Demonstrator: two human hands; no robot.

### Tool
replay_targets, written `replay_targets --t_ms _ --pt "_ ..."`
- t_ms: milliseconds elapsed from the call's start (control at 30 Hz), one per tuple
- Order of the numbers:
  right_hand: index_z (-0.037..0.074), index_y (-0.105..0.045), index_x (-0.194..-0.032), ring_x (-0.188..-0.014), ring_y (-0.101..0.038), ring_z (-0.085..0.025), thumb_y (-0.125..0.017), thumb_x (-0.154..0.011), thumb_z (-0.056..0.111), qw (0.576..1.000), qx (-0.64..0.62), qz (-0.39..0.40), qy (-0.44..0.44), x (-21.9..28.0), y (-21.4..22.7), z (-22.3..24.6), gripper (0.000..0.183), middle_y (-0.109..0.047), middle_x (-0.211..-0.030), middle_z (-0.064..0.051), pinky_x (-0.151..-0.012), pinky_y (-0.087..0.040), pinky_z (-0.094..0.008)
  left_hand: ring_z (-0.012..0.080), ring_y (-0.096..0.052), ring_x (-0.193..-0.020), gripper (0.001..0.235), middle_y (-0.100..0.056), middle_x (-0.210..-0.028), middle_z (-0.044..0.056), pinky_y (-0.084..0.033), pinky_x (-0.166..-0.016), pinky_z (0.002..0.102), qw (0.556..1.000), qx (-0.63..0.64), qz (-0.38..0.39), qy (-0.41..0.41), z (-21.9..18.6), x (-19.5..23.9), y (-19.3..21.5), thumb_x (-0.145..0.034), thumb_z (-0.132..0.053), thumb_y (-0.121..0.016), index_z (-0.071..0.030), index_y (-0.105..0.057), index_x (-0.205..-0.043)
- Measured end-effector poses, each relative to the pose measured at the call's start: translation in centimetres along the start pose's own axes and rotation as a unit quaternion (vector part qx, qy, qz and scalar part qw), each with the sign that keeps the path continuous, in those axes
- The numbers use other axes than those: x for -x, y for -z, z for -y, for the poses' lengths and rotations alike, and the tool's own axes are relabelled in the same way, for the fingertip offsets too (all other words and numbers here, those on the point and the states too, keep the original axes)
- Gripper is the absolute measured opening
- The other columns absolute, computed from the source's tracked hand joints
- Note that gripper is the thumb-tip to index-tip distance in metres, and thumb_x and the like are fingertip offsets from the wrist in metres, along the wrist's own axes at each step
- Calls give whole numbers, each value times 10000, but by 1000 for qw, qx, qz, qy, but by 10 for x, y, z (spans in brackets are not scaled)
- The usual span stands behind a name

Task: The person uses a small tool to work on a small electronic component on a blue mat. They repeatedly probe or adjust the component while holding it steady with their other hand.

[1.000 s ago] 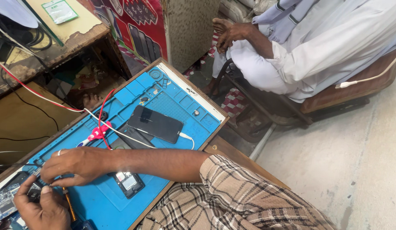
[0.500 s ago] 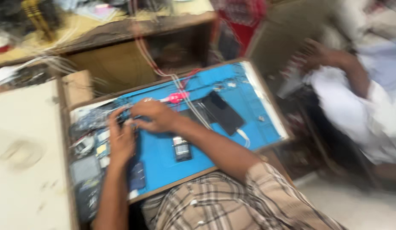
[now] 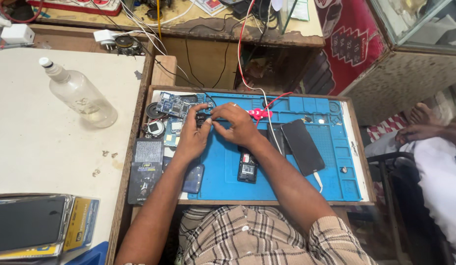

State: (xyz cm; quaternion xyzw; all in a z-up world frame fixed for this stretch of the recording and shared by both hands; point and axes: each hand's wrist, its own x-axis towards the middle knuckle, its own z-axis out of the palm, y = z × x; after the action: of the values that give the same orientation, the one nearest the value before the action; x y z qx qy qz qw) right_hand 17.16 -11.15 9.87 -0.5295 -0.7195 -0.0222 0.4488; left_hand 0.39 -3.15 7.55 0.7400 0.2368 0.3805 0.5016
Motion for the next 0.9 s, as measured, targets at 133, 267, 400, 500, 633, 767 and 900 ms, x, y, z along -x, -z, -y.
replay_targets --t_ms 133,267,400,500,633,767,900 --pt "56 -687 -988 -1043 -707 -281 -774 -815 30 1000 1 2 -2 -1 1 2 195 -736 -1072 -93 -930 -556 -400 141 -645 -885 415 -645 -1172 104 -548 -758 294 1000 11 0 -15 -4 0 1 -1013 -178 -591 -56 -473 -1392" --pt "51 -684 -986 -1039 -707 -280 -775 -817 34 1000 1 4 -9 -1 2 2 193 -736 -1072 -96 -928 -555 -399 155 -655 -890 415 -665 -1137 106 -552 -779 306 1000 0 4 -6 -2 1 1 -1023 -201 -603 -61 -490 -1397" --pt "54 -689 -997 -1041 -705 -291 -784 -826 56 1000 -5 2 -3 -1 -2 1 195 -735 -1076 -102 -935 -550 -407 199 -614 -1007 427 -634 -1247 142 -512 -885 333 1000 -24 -7 -1 11 1 0 -1006 -179 -595 -67 -498 -1406" --pt "56 -694 -1022 -1053 -698 -305 -808 -850 114 1000 -5 -13 -7 7 -1 -4 215 -729 -1076 -111 -955 -545 -422 228 -531 -1283 423 -543 -1379 178 -437 -1087 370 995 -2 1 -100 18 -4 -5 -1044 -121 -587 -42 -469 -1442" --pt "69 -682 -1092 -1093 -693 -306 -814 -876 180 999 -35 -8 -5 16 -14 -20 277 -719 -1103 -100 -989 -544 -435 168 -518 -1012 414 -494 -1258 176 -466 -856 286 983 -95 29 -154 27 0 1 -1042 0 -520 -40 -432 -1445" --pt "130 -656 -1111 -1130 -659 -277 -759 -867 213 1000 -19 -9 0 20 -19 -26 278 -683 -1159 -57 -992 -541 -398 84 -481 -667 420 -554 -945 48 -381 -528 236 987 86 58 120 30 7 3 -1118 -90 -481 -113 -400 -1529" --pt "170 -650 -1123 -1084 -659 -228 -734 -899 251 1000 -13 -1 -13 22 -16 -20 252 -660 -1175 -22 -980 -540 -350 83 -600 -833 334 -588 -1096 102 -503 -717 208 984 156 69 41 42 6 0 -1198 -17 -449 -49 -356 -1517"
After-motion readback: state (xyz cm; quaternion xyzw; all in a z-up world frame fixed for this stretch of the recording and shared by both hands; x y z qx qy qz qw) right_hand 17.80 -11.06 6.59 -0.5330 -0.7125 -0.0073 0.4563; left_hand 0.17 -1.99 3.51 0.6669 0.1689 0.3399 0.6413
